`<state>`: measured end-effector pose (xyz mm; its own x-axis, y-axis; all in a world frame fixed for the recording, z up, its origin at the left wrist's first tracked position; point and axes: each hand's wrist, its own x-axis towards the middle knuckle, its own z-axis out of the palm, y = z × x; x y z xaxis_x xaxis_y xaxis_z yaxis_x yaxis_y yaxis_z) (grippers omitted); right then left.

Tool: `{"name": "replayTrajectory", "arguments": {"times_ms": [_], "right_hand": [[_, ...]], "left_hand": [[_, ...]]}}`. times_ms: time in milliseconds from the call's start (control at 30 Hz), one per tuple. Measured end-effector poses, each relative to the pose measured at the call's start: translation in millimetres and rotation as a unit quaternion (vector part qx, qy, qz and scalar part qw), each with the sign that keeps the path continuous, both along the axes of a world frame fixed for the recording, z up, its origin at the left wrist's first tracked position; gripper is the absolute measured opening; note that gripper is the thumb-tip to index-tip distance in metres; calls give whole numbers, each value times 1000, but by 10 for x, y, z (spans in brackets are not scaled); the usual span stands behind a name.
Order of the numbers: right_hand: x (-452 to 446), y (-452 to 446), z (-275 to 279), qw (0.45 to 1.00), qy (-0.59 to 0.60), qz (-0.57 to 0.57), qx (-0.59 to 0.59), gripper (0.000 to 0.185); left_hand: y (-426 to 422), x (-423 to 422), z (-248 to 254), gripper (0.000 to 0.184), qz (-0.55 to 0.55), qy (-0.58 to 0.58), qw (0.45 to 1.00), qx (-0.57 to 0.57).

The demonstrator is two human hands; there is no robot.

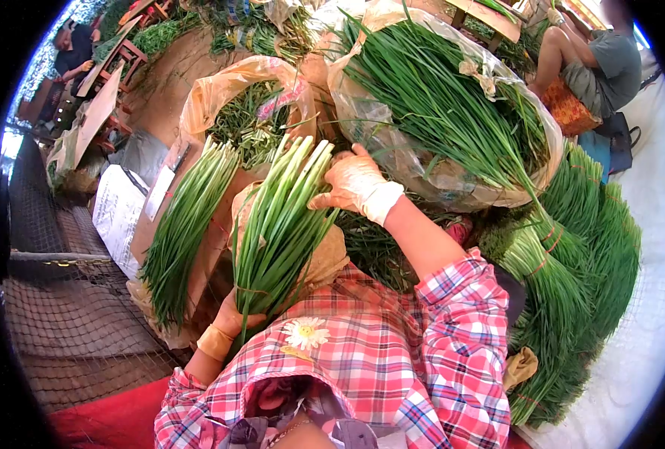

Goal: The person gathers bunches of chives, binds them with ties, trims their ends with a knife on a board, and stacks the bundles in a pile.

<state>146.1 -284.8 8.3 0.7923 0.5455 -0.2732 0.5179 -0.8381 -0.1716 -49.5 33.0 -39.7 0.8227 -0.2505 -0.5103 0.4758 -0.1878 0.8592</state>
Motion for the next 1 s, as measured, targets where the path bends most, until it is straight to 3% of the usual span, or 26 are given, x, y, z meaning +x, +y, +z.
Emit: {"name": "replayTrajectory", "arguments": {"times_ms": [67, 133, 233, 333, 433, 467, 500, 533, 567, 600, 667, 700, 733, 800, 867, 900, 933, 967, 1000], "right_hand": [[-25, 51, -188, 984, 62, 15, 164, 47], [-134, 101, -425, 998, 54, 12, 12, 26], [-289, 23, -691, 970, -182, 9, 162, 23], [-254, -194, -635, 984, -126, -54, 116, 20], [-97, -588, -948, 981, -172, -89, 2, 14], [-67, -719, -757, 974, -171, -147, -15, 14], [-44, -969, -784, 963, -219, -155, -43, 14], [-78, -1138, -683, 951, -188, -194, -149, 15], [-151, -1419, -811, 948, -194, -201, -156, 16], [-242, -1541, -852, 941, -91, -232, -230, 19], [-525, -1688, -970, 920, 1, -212, -330, 23], [-641, -1857, -1290, 913, 23, -226, -338, 24], [-709, -1655, -1066, 873, 123, -228, -412, 24], [-829, -1768, -1265, 902, 126, -170, -375, 23], [-720, -1553, -1100, 950, 85, -208, -217, 23], [-603, -1270, -743, 944, 79, -312, -76, 24], [-584, -1066, -449, 916, 15, -371, 152, 27], [-504, -965, -390, 889, -31, -333, 314, 34], [-465, -726, -75, 839, -11, -333, 430, 41]], "left_hand": [[6, -37, -56, 87, -6, -2, 1000, 23], [29, -55, -94, 78, -17, -18, 998, 52], [23, -81, -214, 81, -37, -50, 991, 117], [-21, -63, -186, 79, -24, -37, 990, 136], [-83, -29, -10, 79, -51, -67, 979, 186], [-37, -35, -56, 79, -50, -66, 979, 185], [42, -34, -138, 78, -40, -76, 990, 108], [79, -43, -183, 76, -30, -84, 996, 30], [40, 12, -17, 69, -5, -44, 998, -47], [79, 21, 33, 69, -7, -45, 998, -47], [192, 54, 108, 63, 17, 117, 982, -144], [198, 59, 179, 61, 38, 163, 966, -198], [203, 67, 229, 61, 38, 160, 967, -195], [201, 82, 311, 62, 35, 207, 926, -313], [191, 72, 337, 62, 22, 181, 940, -289], [182, 54, 323, 62, 36, 188, 935, -297], [162, 52, 317, 62, 51, 197, 930, -305], [133, 63, 331, 46, 46, 187, 931, -310], [131, 57, 317, 46, 41, 189, 932, -308]]}}
